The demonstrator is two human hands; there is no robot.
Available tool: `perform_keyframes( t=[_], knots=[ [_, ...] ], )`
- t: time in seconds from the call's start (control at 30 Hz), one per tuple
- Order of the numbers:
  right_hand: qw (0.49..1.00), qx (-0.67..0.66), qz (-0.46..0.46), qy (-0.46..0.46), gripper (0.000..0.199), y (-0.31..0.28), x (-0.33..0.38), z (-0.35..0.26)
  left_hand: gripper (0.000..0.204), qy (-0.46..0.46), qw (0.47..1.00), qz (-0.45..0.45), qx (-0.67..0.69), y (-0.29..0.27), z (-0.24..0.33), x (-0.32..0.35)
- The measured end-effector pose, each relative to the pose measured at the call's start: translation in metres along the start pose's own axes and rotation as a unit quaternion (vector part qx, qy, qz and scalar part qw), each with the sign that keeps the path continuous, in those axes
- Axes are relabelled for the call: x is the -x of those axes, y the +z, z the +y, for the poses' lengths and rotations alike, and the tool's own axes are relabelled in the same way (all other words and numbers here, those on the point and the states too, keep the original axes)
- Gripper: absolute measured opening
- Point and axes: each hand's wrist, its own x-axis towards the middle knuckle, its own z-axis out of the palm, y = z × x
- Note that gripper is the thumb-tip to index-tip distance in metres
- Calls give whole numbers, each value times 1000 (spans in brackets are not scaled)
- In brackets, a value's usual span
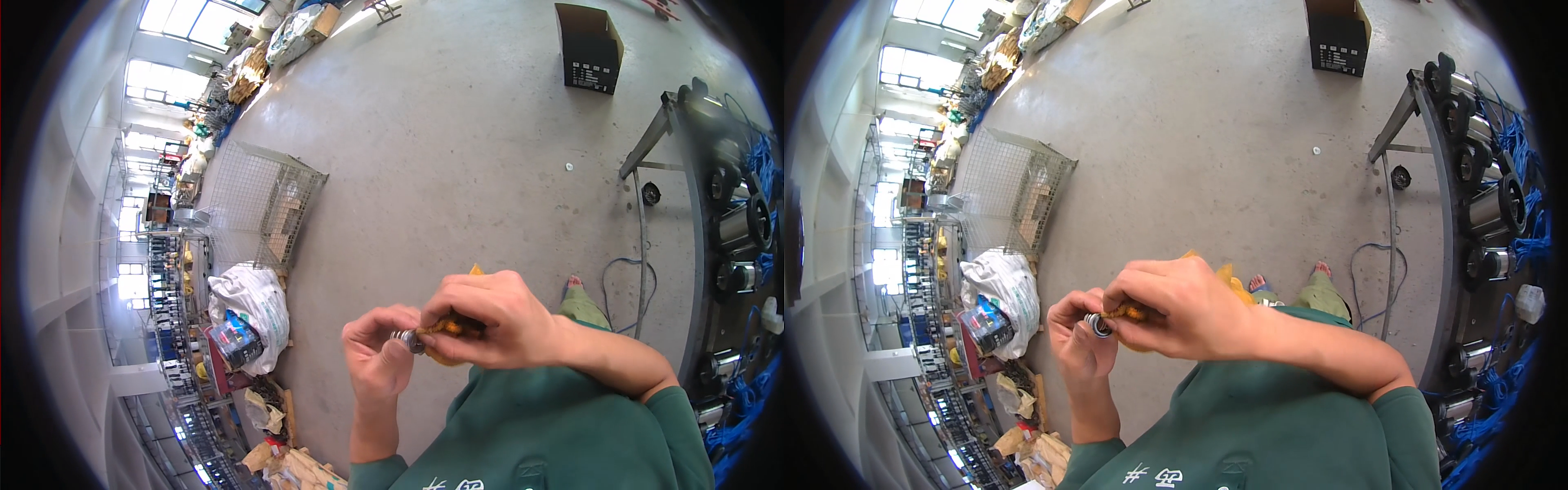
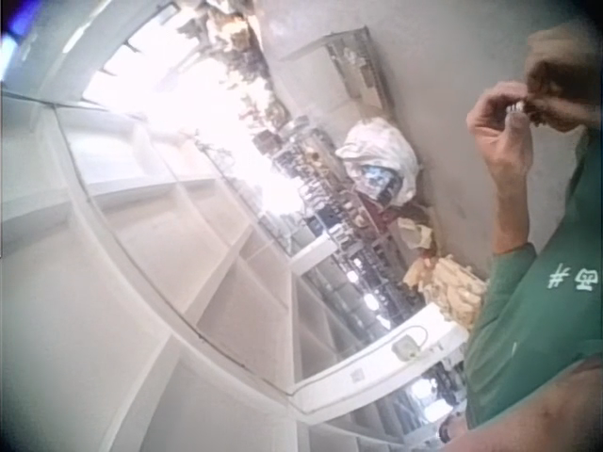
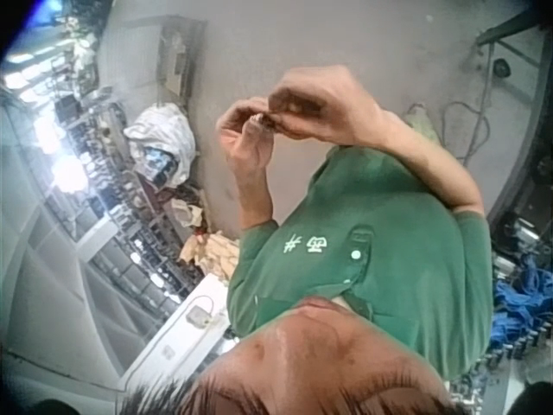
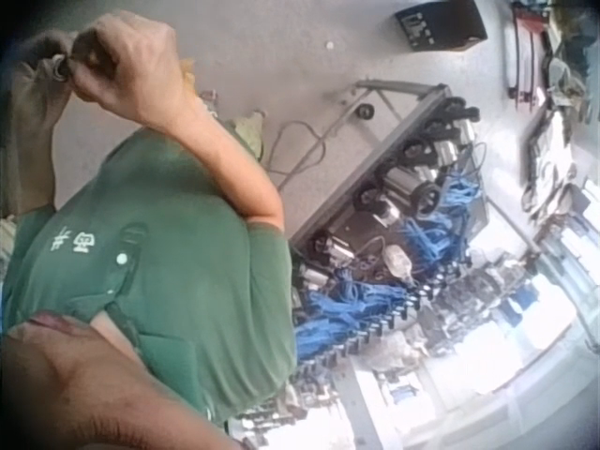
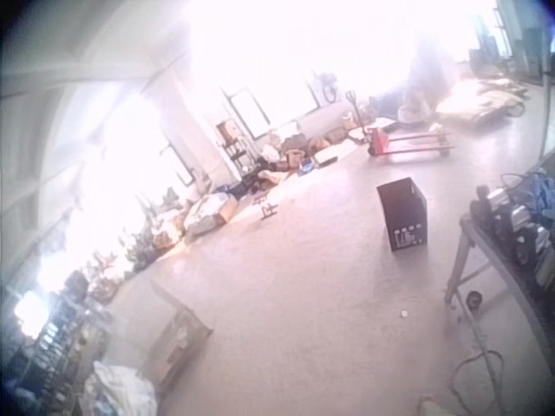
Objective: The person cleans a small circular component with a cloth, applies oil to a submersible pump using a bottle, and secures a metal plate to the pump using a pneumatic screwdriver.
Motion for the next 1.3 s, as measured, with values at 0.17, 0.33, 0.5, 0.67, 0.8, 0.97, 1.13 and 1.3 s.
perform_keyframes(
  t=[0.17, 0.33, 0.5, 0.67, 0.8, 0.97, 1.13, 1.3],
  knots=[
    [998, 11, 25, 61, 11, -13, -5, 6, 34, -15, 994, -42, 103, 4, -2, 0],
    [995, -42, 0, 87, 14, -10, -1, -13, 36, 46, 997, -4, 54, 0, 0, 1],
    [994, -91, 19, 58, 12, 9, 3, -12, 42, 85, 996, 1, -25, -3, -3, 4],
    [993, -29, 107, 43, 14, 32, 10, -11, 41, 90, 993, 22, -67, 1, -8, 5],
    [976, 80, 202, 14, 16, 38, 11, 7, 39, 66, 996, 8, -56, 9, -16, 4],
    [967, 117, 217, 63, 11, 13, 18, 33, 42, 10, 984, -91, 154, 13, -7, -2],
    [967, 123, 156, 161, 11, -6, 35, 13, 42, -26, 959, -131, 248, 15, 12, 3],
    [938, 211, 129, 243, 11, -38, 90, 34, 41, -12, 894, -300, 334, 52, 47, -16]
  ],
)
